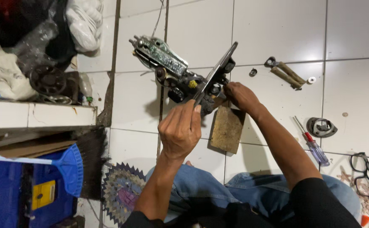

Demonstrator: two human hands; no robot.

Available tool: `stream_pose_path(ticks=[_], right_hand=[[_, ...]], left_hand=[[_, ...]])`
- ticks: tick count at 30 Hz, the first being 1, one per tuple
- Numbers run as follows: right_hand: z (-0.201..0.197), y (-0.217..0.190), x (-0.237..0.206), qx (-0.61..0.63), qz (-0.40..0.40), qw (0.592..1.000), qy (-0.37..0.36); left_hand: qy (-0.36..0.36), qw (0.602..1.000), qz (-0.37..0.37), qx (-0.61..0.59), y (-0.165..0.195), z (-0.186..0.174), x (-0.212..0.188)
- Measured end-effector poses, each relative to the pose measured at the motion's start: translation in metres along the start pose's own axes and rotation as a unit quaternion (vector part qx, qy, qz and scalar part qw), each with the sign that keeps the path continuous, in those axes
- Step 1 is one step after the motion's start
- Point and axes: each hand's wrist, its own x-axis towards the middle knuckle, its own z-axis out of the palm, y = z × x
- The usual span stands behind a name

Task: The person sits on the floor and repairs a sewing machine. They use a wooden block to clean the machine's base, then use a screwdriver to tighten a screw on a metal part. The person handles various small metal components and tools during the process.

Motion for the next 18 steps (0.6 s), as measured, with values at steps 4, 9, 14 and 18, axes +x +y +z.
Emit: stream_pose_path(ticks=[4, 9, 14, 18], right_hand=[[0.000, 0.002, -0.007, 0.046, 0.039, 0.998, 0.015], [0.007, 0.004, -0.001, -0.011, -0.064, 0.997, 0.050], [-0.011, 0.039, -0.028, -0.083, -0.053, 0.995, -0.025], [-0.039, 0.075, -0.073, -0.145, 0.050, 0.988, -0.022]], left_hand=[[-0.014, 1.000, -0.014, 0.001, 0.002, -0.002, 0.000], [-0.012, 1.000, -0.011, -0.008, -0.001, 0.001, 0.002], [-0.007, 1.000, -0.012, 0.001, 0.000, 0.000, 0.002], [-0.010, 1.000, -0.019, 0.004, 0.002, 0.000, 0.003]])
